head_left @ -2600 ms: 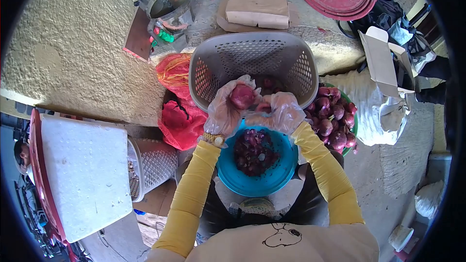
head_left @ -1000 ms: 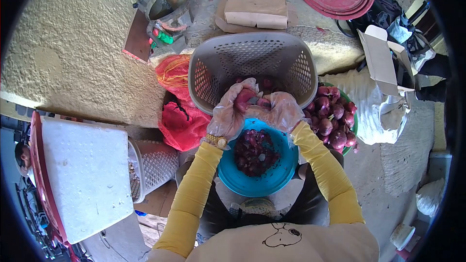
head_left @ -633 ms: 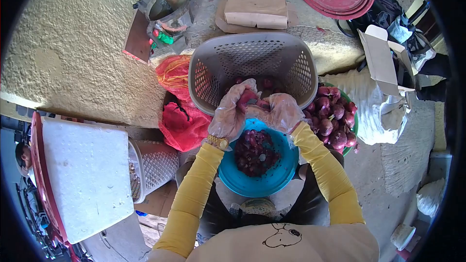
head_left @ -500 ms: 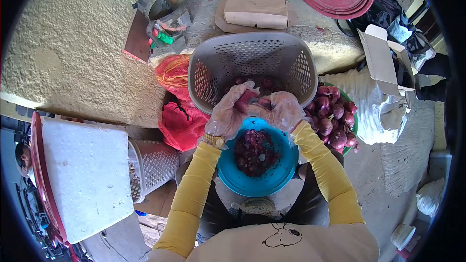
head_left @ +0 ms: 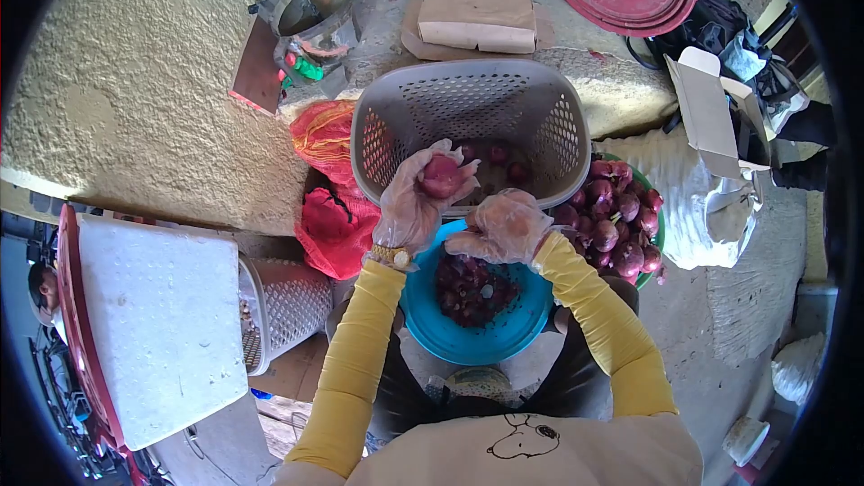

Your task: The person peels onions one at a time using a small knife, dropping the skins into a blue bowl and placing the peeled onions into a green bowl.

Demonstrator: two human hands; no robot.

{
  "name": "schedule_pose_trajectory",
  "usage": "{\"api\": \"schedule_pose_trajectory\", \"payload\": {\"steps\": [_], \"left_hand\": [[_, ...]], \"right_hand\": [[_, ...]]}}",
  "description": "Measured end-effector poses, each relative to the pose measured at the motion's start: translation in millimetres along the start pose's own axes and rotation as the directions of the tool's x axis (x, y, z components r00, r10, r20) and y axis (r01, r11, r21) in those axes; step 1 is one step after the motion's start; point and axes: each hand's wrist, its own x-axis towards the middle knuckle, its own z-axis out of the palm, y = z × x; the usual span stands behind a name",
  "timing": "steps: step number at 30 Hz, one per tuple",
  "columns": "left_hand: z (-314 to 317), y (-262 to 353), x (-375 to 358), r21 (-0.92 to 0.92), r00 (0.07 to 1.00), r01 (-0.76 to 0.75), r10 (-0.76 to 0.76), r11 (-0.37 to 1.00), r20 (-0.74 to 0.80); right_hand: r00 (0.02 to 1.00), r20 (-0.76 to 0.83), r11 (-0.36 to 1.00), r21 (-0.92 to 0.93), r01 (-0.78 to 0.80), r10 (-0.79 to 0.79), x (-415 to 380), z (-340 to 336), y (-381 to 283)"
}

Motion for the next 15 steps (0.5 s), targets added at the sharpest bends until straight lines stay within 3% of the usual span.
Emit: {"api": "schedule_pose_trajectory", "payload": {"steps": [5,8,10,14,15], "left_hand": [[4,-1,1,-0.066,0.998,0.054,-0.053,0.996,0.024],[5,-2,0,-0.126,0.996,0.092,-0.088,0.988,0.032],[2,-2,1,-0.190,0.983,0.172,-0.182,0.966,-0.033],[-3,-5,1,-0.167,0.975,0.220,-0.218,0.961,0.029],[-3,-6,2,-0.173,0.973,0.231,-0.229,0.957,0.031]], "right_hand": [[0.999,-0.001,0.998,-0.051,0.041,-0.042,0,-8,1],[0.999,0.024,0.994,-0.104,-0.018,0.021,3,-9,3],[0.956,-0.284,0.998,0.029,-0.062,0.067,4,-7,5],[0.935,-0.306,0.981,0.126,-0.145,0.177,2,-20,-2],[0.934,-0.285,0.961,0.233,-0.150,0.215,3,-20,-4]]}}
